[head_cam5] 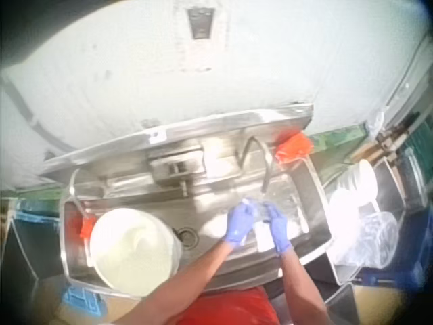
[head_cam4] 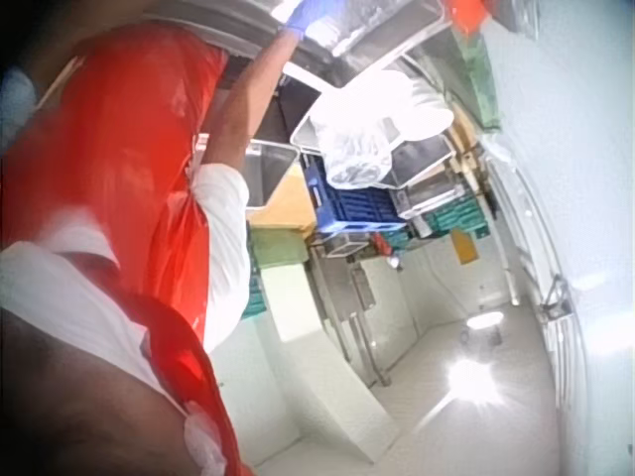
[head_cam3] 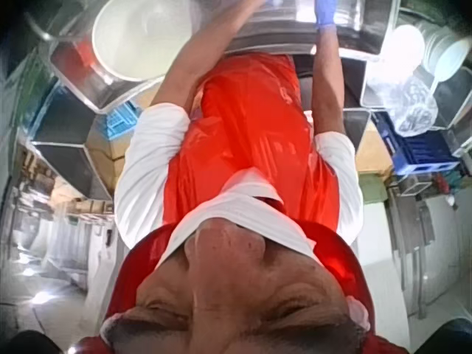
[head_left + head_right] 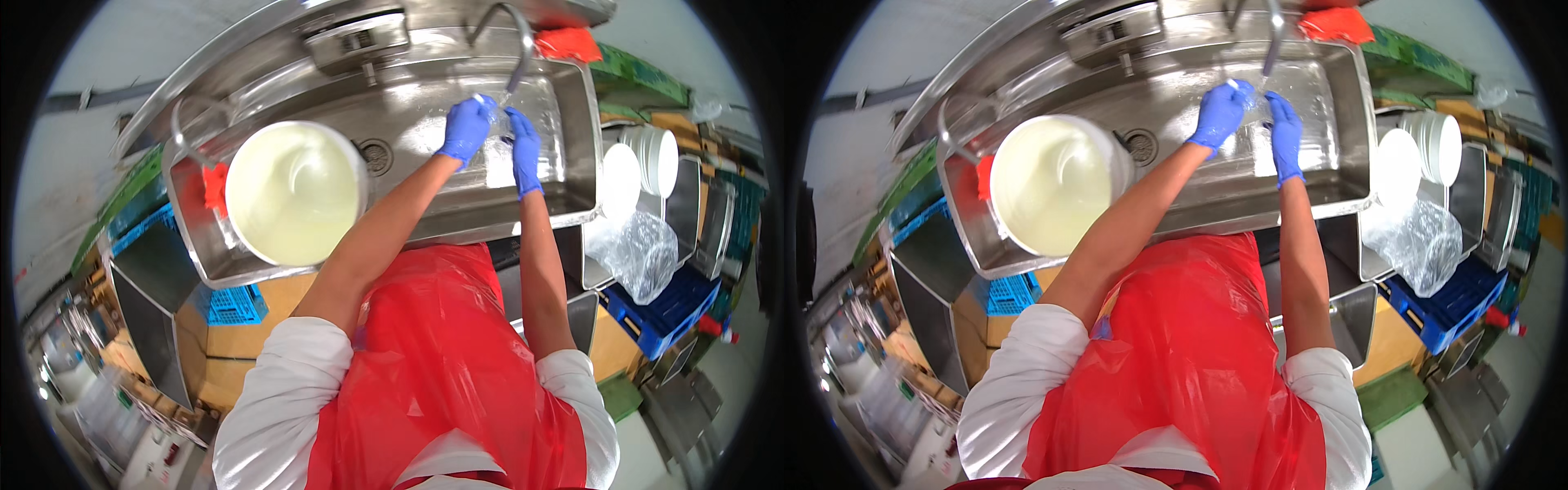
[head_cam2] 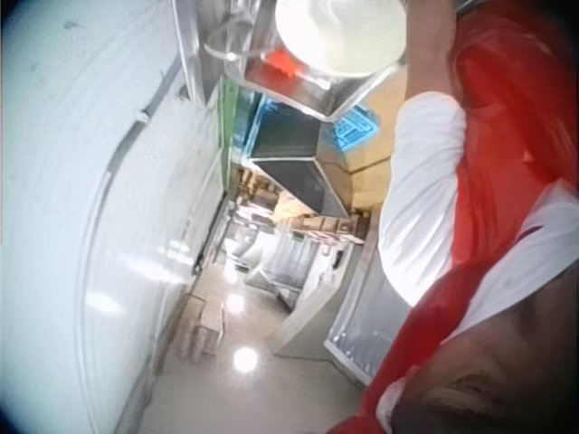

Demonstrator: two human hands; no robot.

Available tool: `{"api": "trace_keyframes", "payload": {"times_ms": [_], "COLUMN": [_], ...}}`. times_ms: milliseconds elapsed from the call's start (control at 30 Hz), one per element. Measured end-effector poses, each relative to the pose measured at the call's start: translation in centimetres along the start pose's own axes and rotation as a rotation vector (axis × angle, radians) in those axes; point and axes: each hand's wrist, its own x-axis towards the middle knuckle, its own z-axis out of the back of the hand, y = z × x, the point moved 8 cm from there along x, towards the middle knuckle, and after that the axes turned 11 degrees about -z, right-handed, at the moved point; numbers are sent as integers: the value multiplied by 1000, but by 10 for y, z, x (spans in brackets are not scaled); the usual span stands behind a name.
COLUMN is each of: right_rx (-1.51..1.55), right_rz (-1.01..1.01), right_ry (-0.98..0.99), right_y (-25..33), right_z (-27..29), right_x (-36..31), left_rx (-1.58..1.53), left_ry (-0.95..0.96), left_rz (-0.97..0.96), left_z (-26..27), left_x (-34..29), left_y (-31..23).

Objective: The person puts on blue gloves, then washes a white bucket and a plastic bag in a stainless steel sink. They rinse the items under running water and place them in the sink.

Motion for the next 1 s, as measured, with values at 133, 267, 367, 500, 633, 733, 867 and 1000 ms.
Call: {"api": "trace_keyframes", "payload": {"times_ms": [133,267,367,500,633,733,867,1000], "right_rx": [-71,-102,-400,-387,172,355,387,356], "right_rz": [-180,-376,-10,-158,-375,-529,-549,-522], "right_ry": [89,620,620,353,403,410,380,237], "right_y": [-20,-39,-32,-43,-71,-67,-71,-73], "right_z": [-31,-153,-241,-238,-153,-78,2,45], "right_x": [-41,-172,-248,-242,-194,-191,-157,-116], "left_rx": [-147,-101,-323,-62,65,28,-13,-87], "left_ry": [-79,-194,-280,-437,-503,-523,-501,-460], "left_rz": [-26,29,-86,-103,-94,-63,-28,9], "left_z": [94,225,325,428,473,480,473,456], "left_x": [-53,-113,-140,-177,-205,-221,-228,-218], "left_y": [-65,-83,-119,-158,-165,-163,-143,-150]}}
